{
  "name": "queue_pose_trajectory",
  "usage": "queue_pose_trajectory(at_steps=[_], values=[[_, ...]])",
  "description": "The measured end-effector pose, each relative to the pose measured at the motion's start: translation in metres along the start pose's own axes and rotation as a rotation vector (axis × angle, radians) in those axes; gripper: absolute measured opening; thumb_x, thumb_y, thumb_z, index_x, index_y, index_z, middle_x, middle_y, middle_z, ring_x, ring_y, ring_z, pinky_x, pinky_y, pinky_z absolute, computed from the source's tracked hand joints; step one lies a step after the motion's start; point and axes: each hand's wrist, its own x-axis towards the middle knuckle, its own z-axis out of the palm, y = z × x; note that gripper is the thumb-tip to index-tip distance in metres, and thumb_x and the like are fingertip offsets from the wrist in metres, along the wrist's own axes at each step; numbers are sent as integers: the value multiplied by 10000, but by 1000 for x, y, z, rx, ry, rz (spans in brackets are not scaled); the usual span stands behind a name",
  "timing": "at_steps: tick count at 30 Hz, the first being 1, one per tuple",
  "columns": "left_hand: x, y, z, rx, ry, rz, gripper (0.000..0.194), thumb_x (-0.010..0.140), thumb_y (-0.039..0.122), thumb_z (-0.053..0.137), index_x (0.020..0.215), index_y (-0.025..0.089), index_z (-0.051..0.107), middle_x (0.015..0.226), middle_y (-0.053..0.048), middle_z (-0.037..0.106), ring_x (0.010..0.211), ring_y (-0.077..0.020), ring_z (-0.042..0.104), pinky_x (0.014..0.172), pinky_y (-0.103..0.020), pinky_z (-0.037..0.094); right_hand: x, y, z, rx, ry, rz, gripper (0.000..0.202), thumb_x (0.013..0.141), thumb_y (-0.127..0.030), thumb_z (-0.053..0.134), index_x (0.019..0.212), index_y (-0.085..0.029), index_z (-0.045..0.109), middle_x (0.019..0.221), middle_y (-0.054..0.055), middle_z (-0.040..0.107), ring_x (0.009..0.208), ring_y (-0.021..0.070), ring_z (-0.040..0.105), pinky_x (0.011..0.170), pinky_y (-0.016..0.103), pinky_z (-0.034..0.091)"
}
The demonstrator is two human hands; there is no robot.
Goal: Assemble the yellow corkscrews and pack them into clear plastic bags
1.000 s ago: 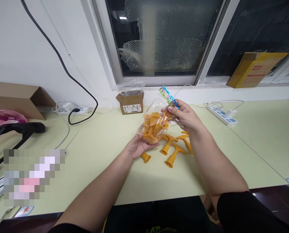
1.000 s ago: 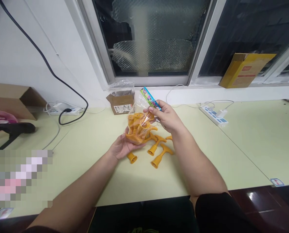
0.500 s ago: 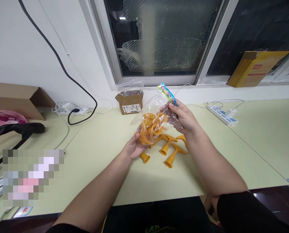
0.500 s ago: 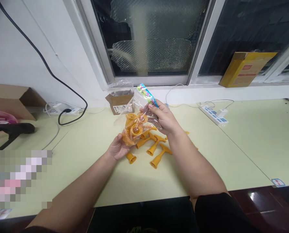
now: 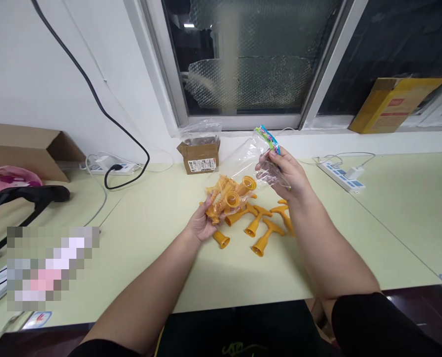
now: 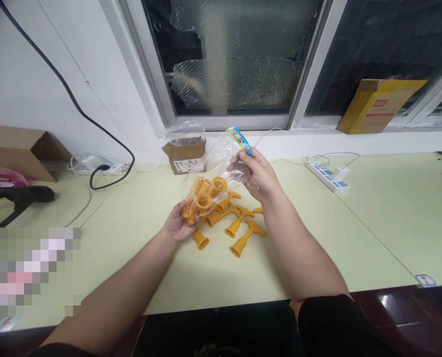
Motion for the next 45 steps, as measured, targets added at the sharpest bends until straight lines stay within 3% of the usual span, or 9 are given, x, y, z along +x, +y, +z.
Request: queue_pose_trajectory(at_steps=[4, 7, 12, 18, 26, 36, 42, 45], values=[[0, 3, 1, 11, 59, -22, 519, 771, 407, 846, 1223, 266, 634, 1196, -56, 742, 989, -198, 745, 549, -199, 565, -2, -10, -4, 30, 36, -18, 342, 753, -454, 887, 876, -256, 637, 876, -12, 681, 758, 158, 688, 607, 262, 559], [0, 9, 4, -8, 105, -37, 488, 754, 283, 834, 1201, 280, 640, 1161, -22, 738, 855, -133, 737, 526, -156, 541, 0, -18, -15, 55, 103, -72, 313, 775, -415, 875, 867, -258, 621, 865, -32, 677, 746, 137, 686, 631, 251, 565], [5, 21, 2, 26, 196, -20, 489, 712, 174, 836, 1130, 260, 597, 1171, -23, 713, 824, -125, 728, 556, -158, 554, 8, -31, -49, 74, 231, -200, 254, 799, -365, 830, 869, -258, 611, 815, -50, 674, 676, 110, 670, 602, 228, 557], [17, 34, -25, 125, 396, 75, 503, 668, 167, 872, 1052, 229, 552, 999, -10, 711, 742, -119, 720, 575, -176, 568, 14, -30, -74, 8, 294, -257, 229, 832, -371, 798, 860, -259, 601, 804, -46, 675, 675, 118, 691, 539, 218, 539], [24, 54, -67, 242, 561, 154, 434, 721, 141, 815, 1036, 208, 523, 887, -20, 705, 583, -120, 689, 510, -199, 574, 17, -29, -67, 41, 382, -180, 295, 792, -364, 849, 793, -239, 581, 743, -57, 664, 597, 98, 662, 471, 188, 498], [8, 87, -97, 359, 628, -69, 336, 748, 100, 764, 963, 203, 526, 817, -20, 695, 529, -90, 648, 436, -135, 505, 16, -31, -76, 39, 388, -201, 276, 831, -356, 820, 809, -239, 571, 746, -53, 655, 624, 98, 662, 505, 183, 524], [1, 96, -109, 604, 655, -179, 287, 705, 245, 822, 830, 175, 573, 630, -43, 676, 363, -103, 522, 321, -164, 358, 19, -31, -84, 116, 445, -218, 139, 849, -251, 724, 809, -237, 592, 762, -32, 672, 694, 127, 681, 576, 225, 572], [1, 92, -109, 735, 688, -192, 346, 644, 309, 869, 762, 193, 565, 515, -10, 615, 336, -135, 509, 329, -208, 364, 24, -24, -92, 158, 487, -261, 102, 848, -235, 697, 822, -240, 598, 796, -22, 690, 769, 154, 705, 656, 281, 620]])
